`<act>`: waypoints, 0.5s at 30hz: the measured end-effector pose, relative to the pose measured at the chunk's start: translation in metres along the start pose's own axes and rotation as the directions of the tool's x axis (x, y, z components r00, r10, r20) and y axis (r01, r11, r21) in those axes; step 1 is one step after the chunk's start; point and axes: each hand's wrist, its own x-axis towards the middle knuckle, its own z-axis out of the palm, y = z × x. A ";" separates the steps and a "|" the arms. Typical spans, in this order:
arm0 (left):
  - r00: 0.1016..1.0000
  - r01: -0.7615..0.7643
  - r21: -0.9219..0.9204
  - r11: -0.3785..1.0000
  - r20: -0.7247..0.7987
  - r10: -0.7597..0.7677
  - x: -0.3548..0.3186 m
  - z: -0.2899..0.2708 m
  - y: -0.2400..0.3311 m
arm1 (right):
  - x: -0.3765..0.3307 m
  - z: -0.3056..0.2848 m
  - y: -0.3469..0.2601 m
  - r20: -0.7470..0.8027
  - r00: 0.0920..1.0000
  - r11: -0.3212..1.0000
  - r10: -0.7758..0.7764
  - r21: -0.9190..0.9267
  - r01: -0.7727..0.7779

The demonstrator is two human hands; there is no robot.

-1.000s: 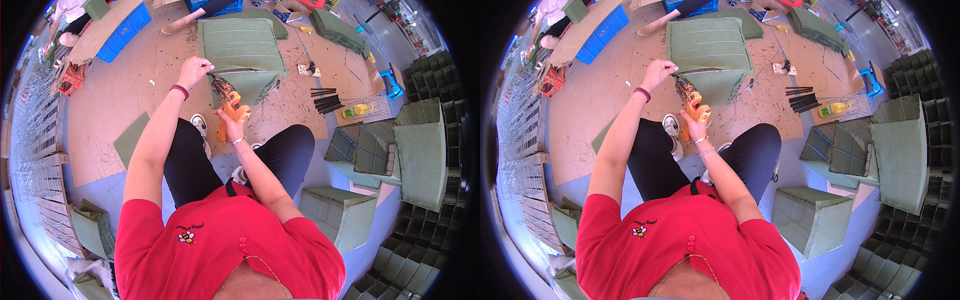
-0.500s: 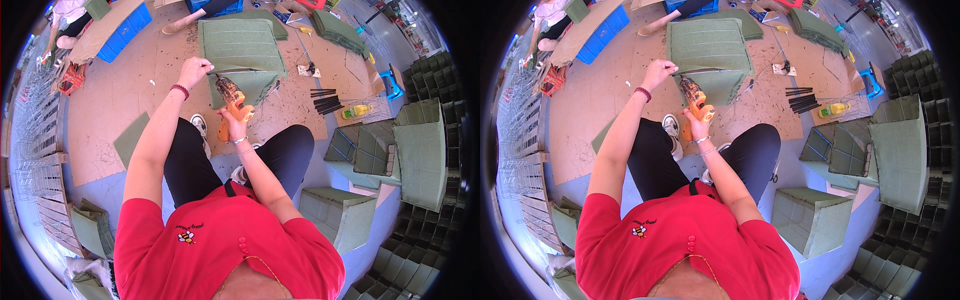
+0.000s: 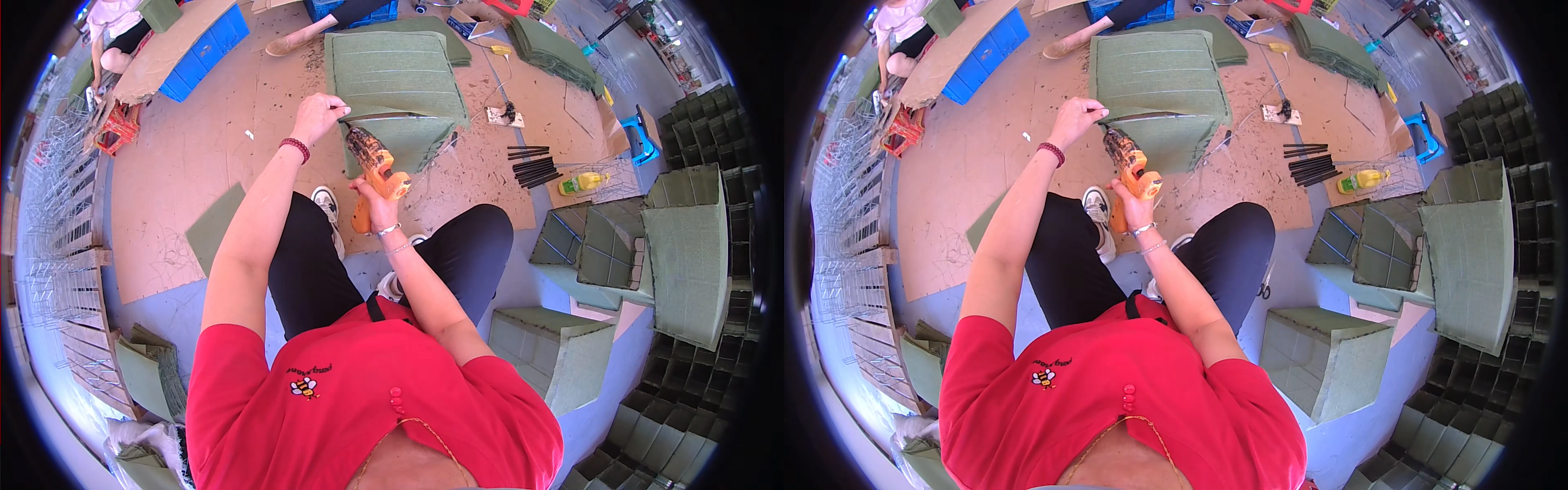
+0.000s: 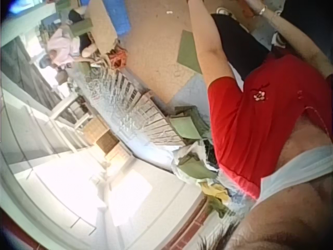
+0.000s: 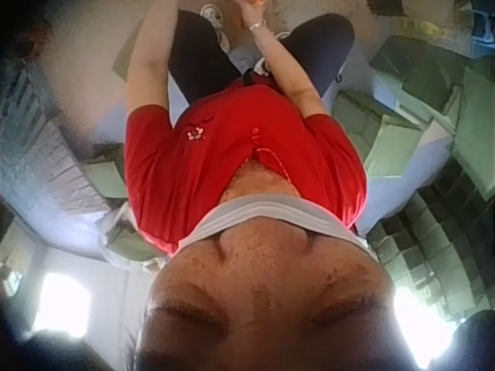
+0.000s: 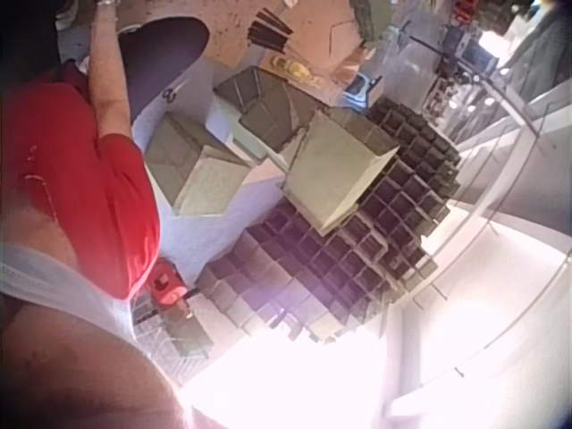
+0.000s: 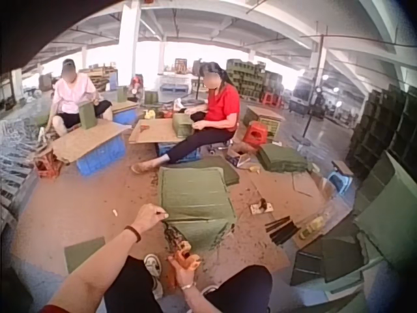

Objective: The recorder uses a hot glue gun to assemble green fabric cubes by gluing edges and seams.

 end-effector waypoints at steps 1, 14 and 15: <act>1.000 -0.002 0.001 1.000 -0.009 0.002 0.000 0.000 -0.002 | -0.001 0.001 -0.001 0.001 1.000 1.000 0.001 0.000 -0.001; 1.000 0.006 0.015 1.000 -0.008 -0.006 -0.001 0.000 -0.004 | -0.002 -0.003 -0.008 -0.043 0.999 0.995 0.028 0.093 -0.024; 1.000 0.006 0.015 1.000 -0.009 -0.006 -0.001 0.000 -0.004 | -0.001 -0.002 -0.009 -0.040 0.999 0.994 0.035 0.102 -0.031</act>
